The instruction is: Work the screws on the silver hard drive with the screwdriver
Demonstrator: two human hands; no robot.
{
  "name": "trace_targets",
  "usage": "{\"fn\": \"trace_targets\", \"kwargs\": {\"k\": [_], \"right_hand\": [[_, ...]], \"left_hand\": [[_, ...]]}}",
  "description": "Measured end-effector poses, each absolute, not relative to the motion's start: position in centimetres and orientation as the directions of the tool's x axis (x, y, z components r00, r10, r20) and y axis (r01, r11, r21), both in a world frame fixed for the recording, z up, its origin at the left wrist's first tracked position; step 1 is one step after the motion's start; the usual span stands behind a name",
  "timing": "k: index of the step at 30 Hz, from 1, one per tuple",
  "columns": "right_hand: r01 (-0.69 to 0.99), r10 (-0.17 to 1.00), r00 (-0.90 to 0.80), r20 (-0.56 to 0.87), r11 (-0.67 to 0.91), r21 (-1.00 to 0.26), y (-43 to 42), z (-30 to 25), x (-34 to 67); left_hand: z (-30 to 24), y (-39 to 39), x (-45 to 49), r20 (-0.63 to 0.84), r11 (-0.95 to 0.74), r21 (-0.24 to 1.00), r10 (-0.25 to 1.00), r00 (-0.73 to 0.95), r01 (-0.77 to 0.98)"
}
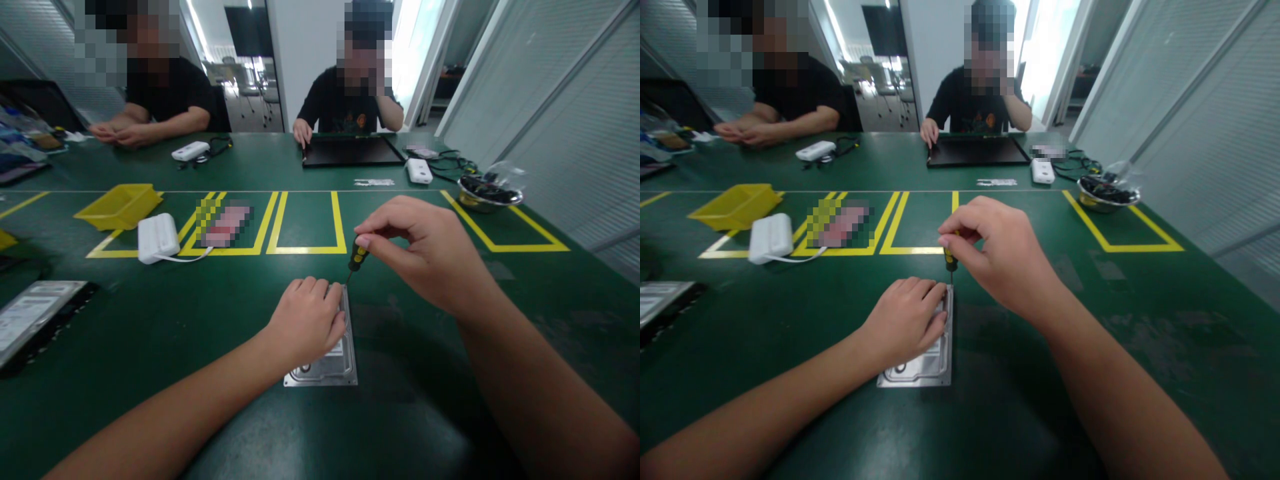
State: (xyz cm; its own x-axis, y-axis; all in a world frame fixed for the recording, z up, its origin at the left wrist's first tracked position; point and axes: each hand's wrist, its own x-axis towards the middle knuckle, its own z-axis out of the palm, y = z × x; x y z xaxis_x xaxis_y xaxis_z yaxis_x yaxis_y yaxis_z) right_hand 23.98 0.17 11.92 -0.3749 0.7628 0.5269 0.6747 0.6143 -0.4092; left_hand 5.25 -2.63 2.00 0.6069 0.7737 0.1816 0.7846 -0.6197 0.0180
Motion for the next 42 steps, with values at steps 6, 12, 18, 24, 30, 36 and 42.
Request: {"fn": "trace_targets", "kwargs": {"k": [6, 12, 18, 24, 30, 36, 42], "right_hand": [[0.664, 0.754, -0.385, 0.533, 0.627, -0.407, 0.27, 11.89, 24.01], [0.662, 0.749, -0.387, 0.538, 0.632, -0.403, 0.18, 11.88, 23.88], [0.662, 0.749, -0.392, 0.535, 0.633, -0.401, 0.23, 11.93, 23.91], [0.656, 0.744, -0.394, 0.540, 0.639, -0.402, 0.23, 11.89, 23.99], [0.659, 0.749, -0.398, 0.530, 0.635, -0.402, 0.12, 12.04, 24.07], [0.662, 0.749, -0.400, 0.529, 0.635, -0.398, 0.16, 11.97, 24.02], [0.661, 0.747, -0.405, 0.526, 0.637, -0.396, 0.20, 12.00, 24.04]], "left_hand": [[1.98, -2.64, 5.30, 0.175, -0.617, 0.010, 0.776, 0.606, 0.787], [1.97, -2.64, 5.30, 0.174, -0.617, 0.011, 0.776, 0.606, 0.787], [2.06, -2.66, 5.22, 0.172, -0.618, 0.012, 0.776, 0.607, 0.786], [2.00, -2.62, 5.26, 0.178, -0.617, 0.013, 0.776, 0.605, 0.787], [2.01, -2.61, 5.23, 0.176, -0.621, 0.020, 0.774, 0.609, 0.784], [2.05, -2.67, 5.24, 0.176, -0.620, 0.013, 0.774, 0.608, 0.785], [1.99, -2.63, 5.25, 0.180, -0.618, 0.015, 0.775, 0.606, 0.786]]}}
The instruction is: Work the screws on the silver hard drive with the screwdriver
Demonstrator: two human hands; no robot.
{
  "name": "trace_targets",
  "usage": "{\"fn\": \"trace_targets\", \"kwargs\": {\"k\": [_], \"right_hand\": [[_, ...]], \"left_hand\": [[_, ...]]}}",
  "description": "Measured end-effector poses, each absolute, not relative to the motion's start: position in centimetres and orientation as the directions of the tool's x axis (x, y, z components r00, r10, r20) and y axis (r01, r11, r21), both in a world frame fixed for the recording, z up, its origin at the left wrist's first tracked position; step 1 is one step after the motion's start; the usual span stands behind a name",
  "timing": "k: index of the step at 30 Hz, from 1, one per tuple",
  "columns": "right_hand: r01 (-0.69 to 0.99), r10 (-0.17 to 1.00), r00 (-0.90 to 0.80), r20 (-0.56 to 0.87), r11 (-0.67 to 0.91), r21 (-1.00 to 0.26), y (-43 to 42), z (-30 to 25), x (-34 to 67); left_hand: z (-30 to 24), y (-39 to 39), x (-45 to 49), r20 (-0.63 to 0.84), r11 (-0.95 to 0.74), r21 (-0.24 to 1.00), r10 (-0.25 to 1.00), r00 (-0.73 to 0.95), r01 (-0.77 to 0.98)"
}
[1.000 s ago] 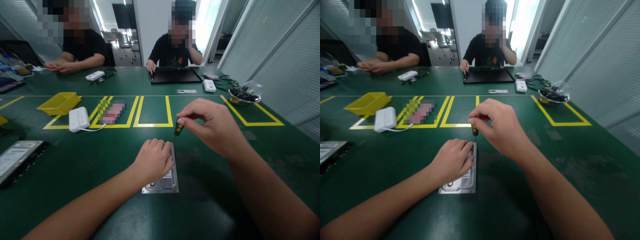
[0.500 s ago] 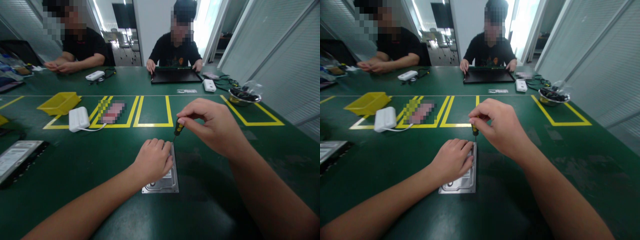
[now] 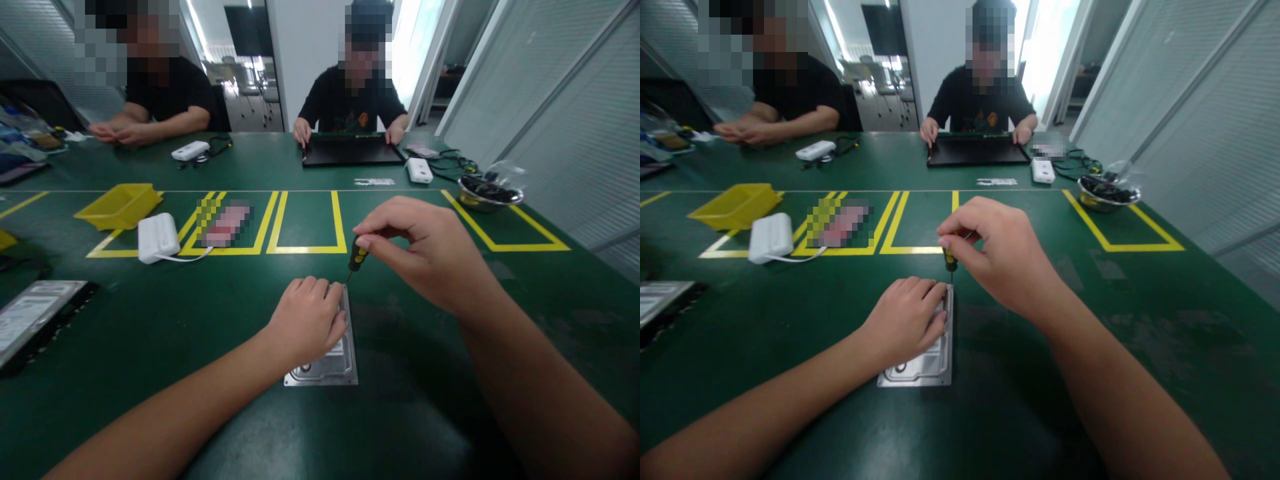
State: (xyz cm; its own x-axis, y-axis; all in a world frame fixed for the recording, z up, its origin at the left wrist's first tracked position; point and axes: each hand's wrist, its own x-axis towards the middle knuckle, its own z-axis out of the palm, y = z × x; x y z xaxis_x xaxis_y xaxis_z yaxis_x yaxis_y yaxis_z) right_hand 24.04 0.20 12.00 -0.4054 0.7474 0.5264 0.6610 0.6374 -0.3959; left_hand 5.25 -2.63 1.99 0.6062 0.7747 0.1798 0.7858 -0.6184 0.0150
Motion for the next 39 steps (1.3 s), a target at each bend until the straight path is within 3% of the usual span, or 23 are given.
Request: {"fn": "trace_targets", "kwargs": {"k": [39], "right_hand": [[0.643, 0.725, -0.413, 0.551, 0.661, -0.388, 0.29, 11.86, 24.06]], "left_hand": [[1.92, -2.58, 5.18, 0.163, -0.615, 0.011, 0.779, 0.606, 0.788]]}}
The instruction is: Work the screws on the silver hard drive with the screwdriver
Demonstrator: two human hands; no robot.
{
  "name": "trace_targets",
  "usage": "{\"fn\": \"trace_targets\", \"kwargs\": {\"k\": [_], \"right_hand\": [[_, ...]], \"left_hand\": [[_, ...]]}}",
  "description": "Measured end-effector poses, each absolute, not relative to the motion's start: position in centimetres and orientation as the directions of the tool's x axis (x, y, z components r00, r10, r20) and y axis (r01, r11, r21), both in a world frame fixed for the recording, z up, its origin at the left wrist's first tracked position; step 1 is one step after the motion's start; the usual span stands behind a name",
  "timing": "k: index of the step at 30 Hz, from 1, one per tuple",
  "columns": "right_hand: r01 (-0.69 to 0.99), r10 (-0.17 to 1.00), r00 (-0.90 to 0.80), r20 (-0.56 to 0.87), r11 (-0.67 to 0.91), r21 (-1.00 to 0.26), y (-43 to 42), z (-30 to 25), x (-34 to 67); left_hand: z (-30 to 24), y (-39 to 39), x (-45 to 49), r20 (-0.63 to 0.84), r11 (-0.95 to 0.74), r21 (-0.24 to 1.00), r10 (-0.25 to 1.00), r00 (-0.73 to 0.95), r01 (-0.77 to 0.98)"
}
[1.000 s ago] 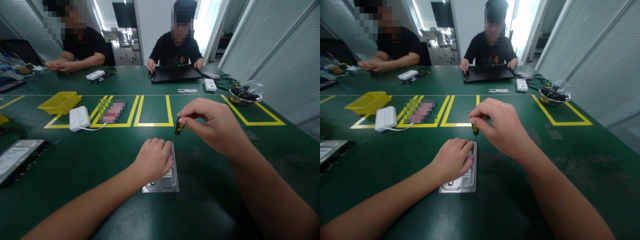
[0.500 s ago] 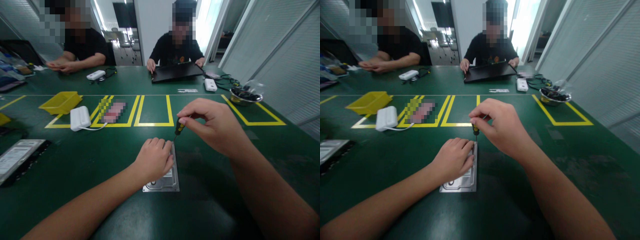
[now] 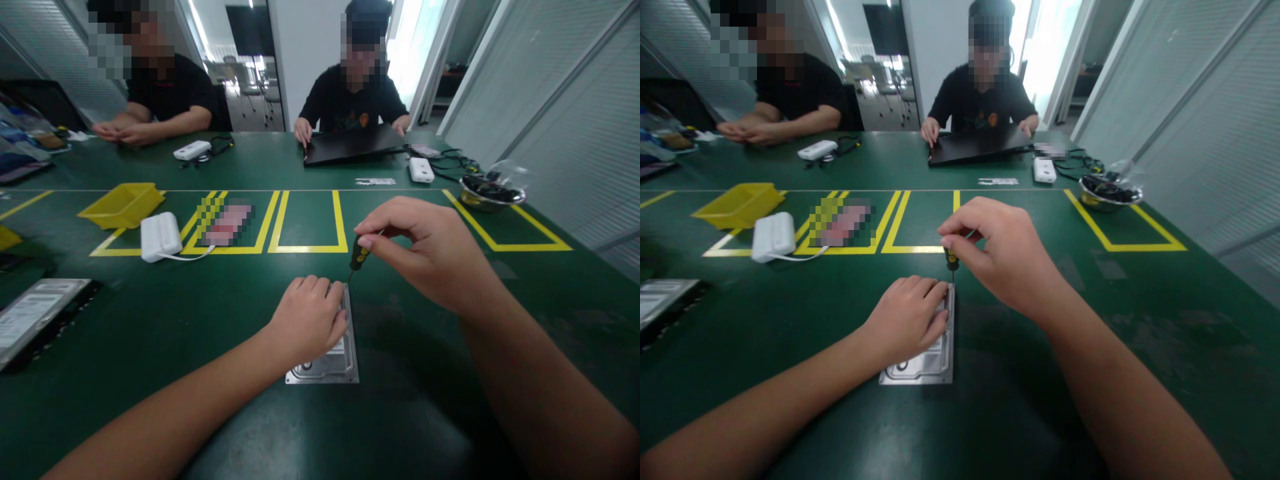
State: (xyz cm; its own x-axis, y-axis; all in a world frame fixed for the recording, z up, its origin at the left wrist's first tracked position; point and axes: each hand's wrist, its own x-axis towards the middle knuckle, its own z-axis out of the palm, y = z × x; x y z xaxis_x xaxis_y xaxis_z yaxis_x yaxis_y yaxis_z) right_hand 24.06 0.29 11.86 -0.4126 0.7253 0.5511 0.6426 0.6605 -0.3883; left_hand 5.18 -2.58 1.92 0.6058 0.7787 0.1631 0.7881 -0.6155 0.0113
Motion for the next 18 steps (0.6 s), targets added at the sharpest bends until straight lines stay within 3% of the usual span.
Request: {"fn": "trace_targets", "kwargs": {"k": [18], "right_hand": [[0.641, 0.735, -0.428, 0.526, 0.657, -0.397, 0.14, 11.92, 24.11]], "left_hand": [[1.86, -2.61, 5.16, 0.157, -0.614, 0.012, 0.781, 0.605, 0.789]]}}
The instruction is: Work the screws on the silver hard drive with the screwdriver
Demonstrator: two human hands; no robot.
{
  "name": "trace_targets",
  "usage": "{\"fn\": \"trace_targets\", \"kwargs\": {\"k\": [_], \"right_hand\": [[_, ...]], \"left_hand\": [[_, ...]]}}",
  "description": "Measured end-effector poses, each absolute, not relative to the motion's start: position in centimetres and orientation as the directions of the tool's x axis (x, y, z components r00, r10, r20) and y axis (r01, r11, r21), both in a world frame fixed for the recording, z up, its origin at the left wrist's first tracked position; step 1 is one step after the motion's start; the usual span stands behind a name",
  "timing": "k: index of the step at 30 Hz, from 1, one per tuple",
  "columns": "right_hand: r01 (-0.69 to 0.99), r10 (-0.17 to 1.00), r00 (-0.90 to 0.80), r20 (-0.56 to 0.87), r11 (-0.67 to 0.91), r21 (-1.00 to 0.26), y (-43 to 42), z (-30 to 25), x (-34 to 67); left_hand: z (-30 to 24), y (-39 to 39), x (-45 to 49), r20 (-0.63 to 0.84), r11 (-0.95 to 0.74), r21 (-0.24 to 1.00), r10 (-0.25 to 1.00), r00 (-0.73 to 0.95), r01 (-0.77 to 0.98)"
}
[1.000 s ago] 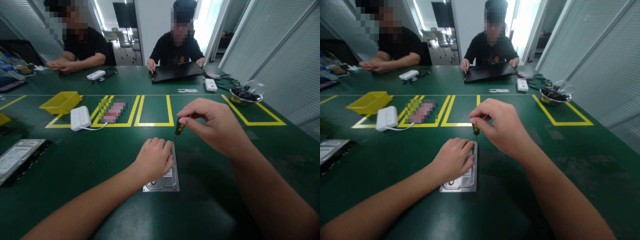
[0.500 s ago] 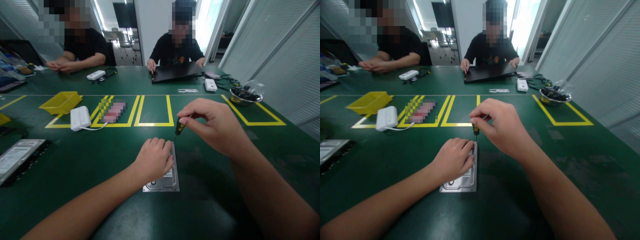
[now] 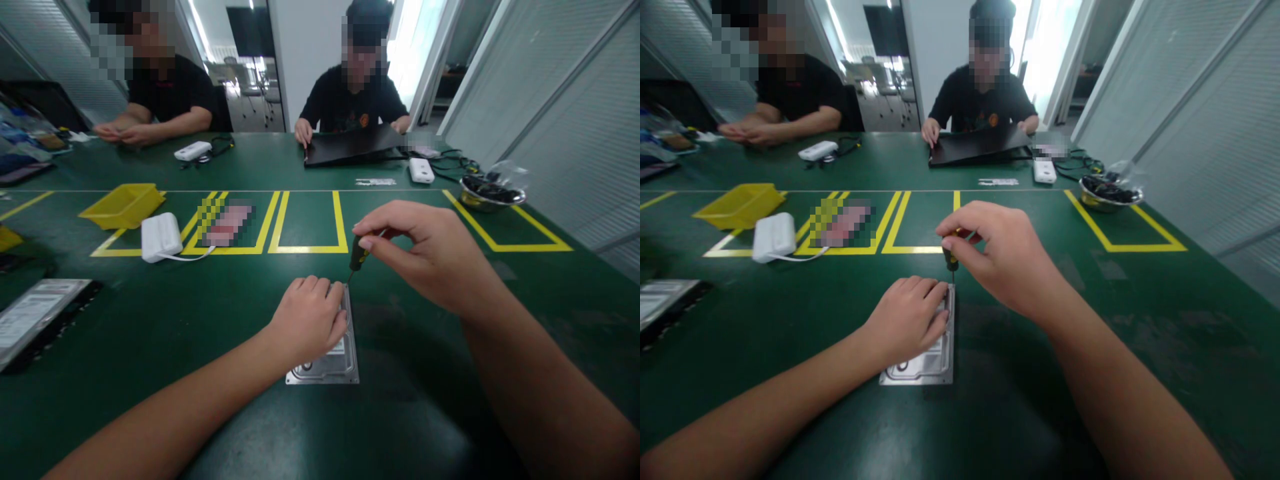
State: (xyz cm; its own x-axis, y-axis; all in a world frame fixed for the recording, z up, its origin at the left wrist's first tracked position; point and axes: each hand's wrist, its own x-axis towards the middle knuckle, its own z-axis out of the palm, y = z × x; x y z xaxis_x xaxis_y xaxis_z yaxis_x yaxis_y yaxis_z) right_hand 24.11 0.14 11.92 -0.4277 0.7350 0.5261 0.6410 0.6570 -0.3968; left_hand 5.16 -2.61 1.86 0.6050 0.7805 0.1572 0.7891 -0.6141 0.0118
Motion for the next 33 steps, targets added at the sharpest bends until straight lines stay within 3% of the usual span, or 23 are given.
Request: {"fn": "trace_targets", "kwargs": {"k": [33], "right_hand": [[0.637, 0.749, -0.389, 0.536, 0.639, -0.430, 0.34, 11.72, 23.96]], "left_hand": [[2.04, -2.62, 5.19, 0.166, -0.609, 0.010, 0.783, 0.599, 0.793]]}}
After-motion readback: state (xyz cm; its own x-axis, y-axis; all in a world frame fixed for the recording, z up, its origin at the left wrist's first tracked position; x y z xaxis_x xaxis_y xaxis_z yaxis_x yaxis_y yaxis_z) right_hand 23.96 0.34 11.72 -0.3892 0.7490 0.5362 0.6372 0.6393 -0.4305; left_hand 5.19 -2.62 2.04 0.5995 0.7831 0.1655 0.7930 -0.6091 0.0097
